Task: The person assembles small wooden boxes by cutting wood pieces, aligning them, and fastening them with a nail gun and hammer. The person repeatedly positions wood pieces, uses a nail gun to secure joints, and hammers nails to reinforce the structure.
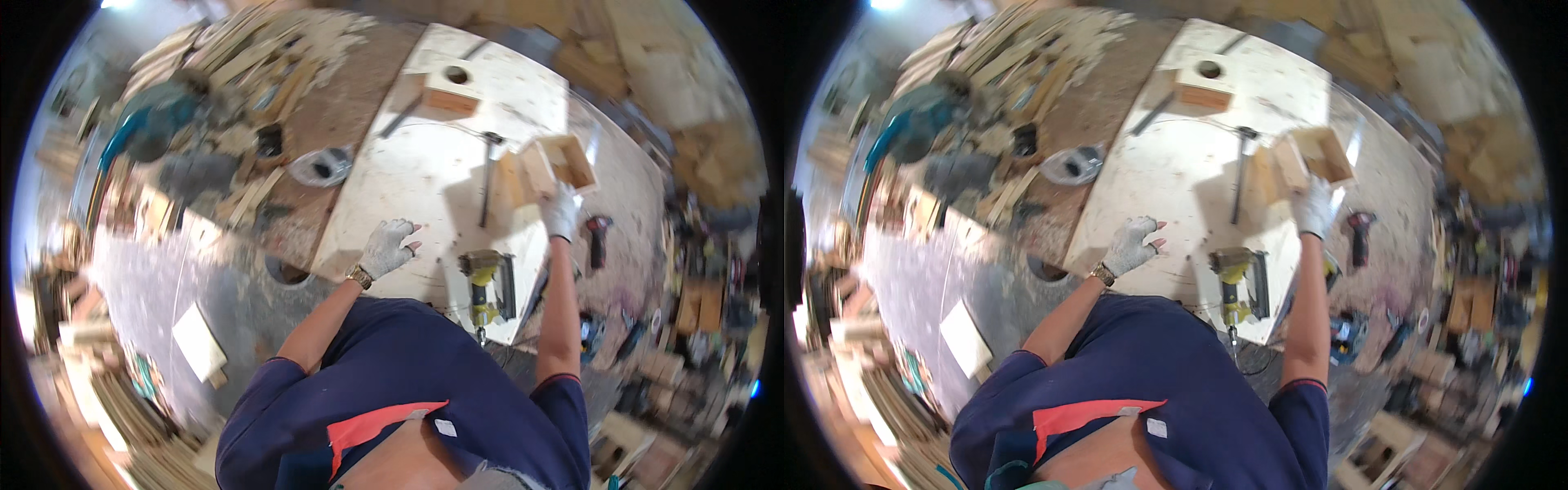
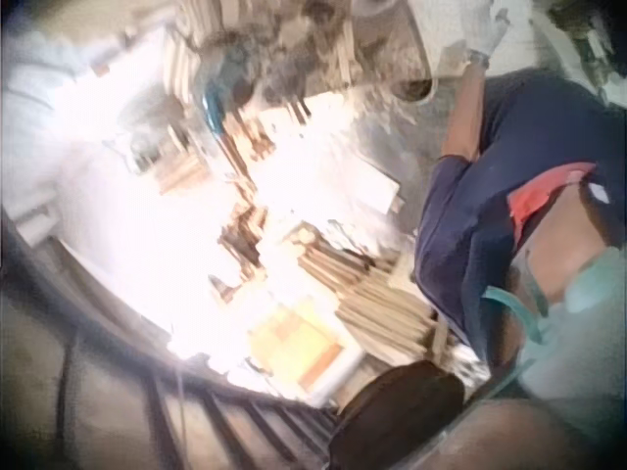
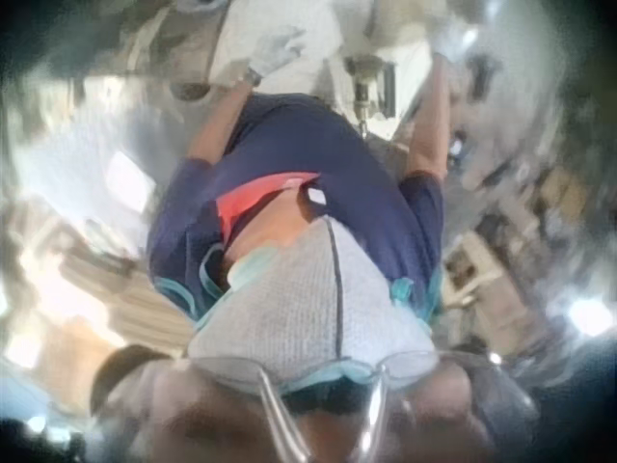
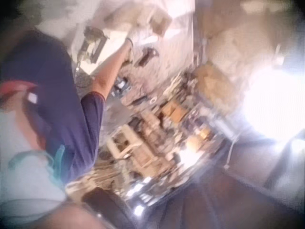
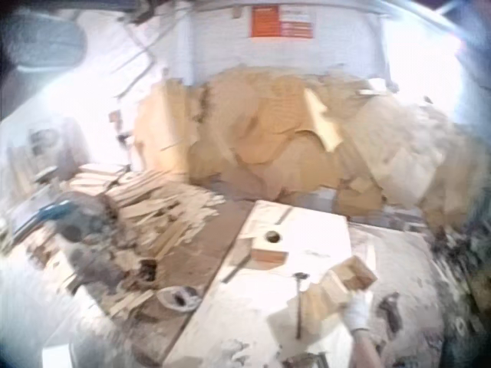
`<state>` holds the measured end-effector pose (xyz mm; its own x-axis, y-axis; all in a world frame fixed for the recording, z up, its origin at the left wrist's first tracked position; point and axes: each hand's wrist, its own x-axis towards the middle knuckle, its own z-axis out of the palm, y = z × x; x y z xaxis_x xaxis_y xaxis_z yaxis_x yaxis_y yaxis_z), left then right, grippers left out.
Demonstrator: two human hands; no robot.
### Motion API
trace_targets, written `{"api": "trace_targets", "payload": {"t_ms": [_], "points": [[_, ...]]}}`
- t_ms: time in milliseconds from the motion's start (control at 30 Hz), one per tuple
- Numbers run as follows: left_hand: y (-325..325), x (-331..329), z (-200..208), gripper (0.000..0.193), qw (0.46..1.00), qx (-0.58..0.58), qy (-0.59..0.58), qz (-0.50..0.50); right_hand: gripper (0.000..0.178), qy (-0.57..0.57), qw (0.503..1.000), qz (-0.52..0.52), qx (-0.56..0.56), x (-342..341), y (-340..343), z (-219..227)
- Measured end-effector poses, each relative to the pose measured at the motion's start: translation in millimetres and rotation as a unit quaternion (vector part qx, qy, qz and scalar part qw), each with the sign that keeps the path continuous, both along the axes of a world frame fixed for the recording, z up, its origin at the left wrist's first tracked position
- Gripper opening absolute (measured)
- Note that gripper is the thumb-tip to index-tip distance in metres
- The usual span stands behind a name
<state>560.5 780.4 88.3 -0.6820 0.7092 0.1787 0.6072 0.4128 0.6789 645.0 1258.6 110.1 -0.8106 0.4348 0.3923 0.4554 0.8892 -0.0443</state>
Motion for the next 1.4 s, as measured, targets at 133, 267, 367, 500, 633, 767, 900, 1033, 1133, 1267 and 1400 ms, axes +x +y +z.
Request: {"api": "trace_targets", "payload": {"t_ms": [133,267,367,500,633,767,900,1033,1133,1267,1400], "points": [[-128,14,-81,0.02,0.94,0.066,-0.11,0.316,0.024,-0.02,0.991,0.07,-0.112,-16,-59,45],[-227,2,-69,0.016,0.865,-0.042,0.009,0.5,0.027,-0.035,0.972,0.17,-0.157,2,-166,59],[-273,-44,-68,0.022,0.827,-0.16,0.044,0.537,0.027,-0.064,0.931,0.274,-0.232,22,-237,39],[-302,-118,-79,0.037,0.84,-0.194,0.143,0.487,0.015,-0.177,0.924,0.287,-0.18,37,-301,-18],[-303,-195,-89,0.063,0.853,-0.369,0.001,0.37,0.021,-0.269,0.904,0.289,-0.164,36,-294,-28],[-302,-234,-111,0.072,0.829,-0.417,0.082,0.364,0.018,-0.31,0.882,0.314,-0.166,27,-274,5],[-298,-247,-121,0.057,0.802,-0.42,0.119,0.408,0.017,-0.325,0.855,0.276,-0.294,41,-264,28],[-279,-240,-110,0.043,0.806,-0.212,0.175,0.524,0.023,-0.103,0.877,0.183,-0.432,73,-254,28],[-229,-181,-36,0.034,0.841,-0.014,0.207,0.5,0.03,0.007,0.848,0.078,-0.524,91,-251,40],[-128,-70,59,0.024,0.974,0.096,-0.015,0.205,0.051,0.163,0.741,0.085,-0.646,70,-281,76],[-44,3,62,0.019,0.987,0.052,-0.137,-0.058,0.043,0.104,0.775,0.213,-0.586,42,-297,65]]}}
